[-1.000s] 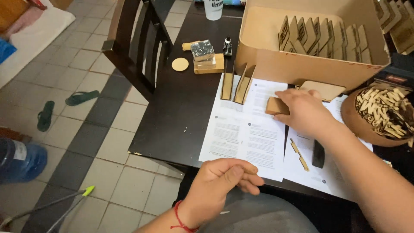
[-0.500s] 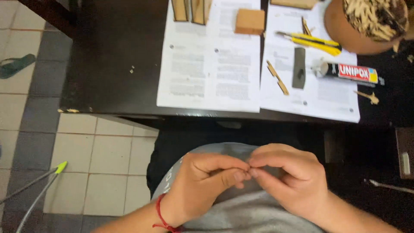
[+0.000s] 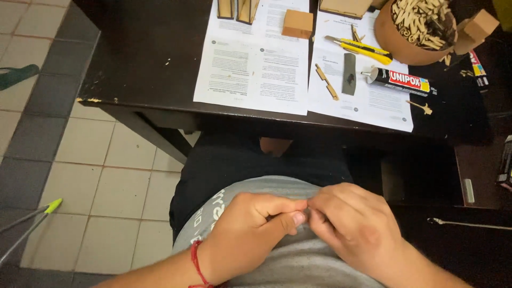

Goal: The person assembles wooden letters onto a rectangular wooden base. They pick up letters from a bowl, apply glue to the back of each letter, and press them onto the base to form a word.

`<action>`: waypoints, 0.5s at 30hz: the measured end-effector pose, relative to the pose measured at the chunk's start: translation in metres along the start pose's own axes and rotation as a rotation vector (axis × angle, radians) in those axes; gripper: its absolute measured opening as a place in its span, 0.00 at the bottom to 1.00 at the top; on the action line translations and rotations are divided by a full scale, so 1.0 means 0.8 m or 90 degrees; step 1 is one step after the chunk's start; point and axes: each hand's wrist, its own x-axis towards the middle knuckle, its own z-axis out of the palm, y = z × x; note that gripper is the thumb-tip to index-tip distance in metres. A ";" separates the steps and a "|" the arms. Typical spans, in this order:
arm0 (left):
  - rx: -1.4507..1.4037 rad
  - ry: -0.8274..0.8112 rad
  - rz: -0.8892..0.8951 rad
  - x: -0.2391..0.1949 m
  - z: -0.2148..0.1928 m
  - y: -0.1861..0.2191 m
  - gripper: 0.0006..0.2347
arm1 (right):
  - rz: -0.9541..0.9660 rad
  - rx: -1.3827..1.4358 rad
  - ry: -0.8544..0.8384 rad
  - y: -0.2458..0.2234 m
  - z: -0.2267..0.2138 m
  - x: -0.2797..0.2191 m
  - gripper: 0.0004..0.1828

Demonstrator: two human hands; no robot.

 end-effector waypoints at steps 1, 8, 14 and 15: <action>0.009 -0.005 0.014 -0.002 0.001 -0.003 0.08 | 0.002 0.005 -0.010 -0.001 0.000 -0.004 0.03; 0.121 0.055 0.080 0.001 0.006 -0.007 0.03 | -0.017 0.032 0.015 -0.002 0.009 -0.006 0.08; 0.476 0.119 0.752 0.012 -0.019 -0.018 0.11 | 0.045 0.349 0.019 -0.003 -0.007 -0.018 0.22; 0.478 0.118 0.750 0.012 -0.019 -0.018 0.11 | 0.045 0.351 0.020 -0.005 -0.008 -0.019 0.22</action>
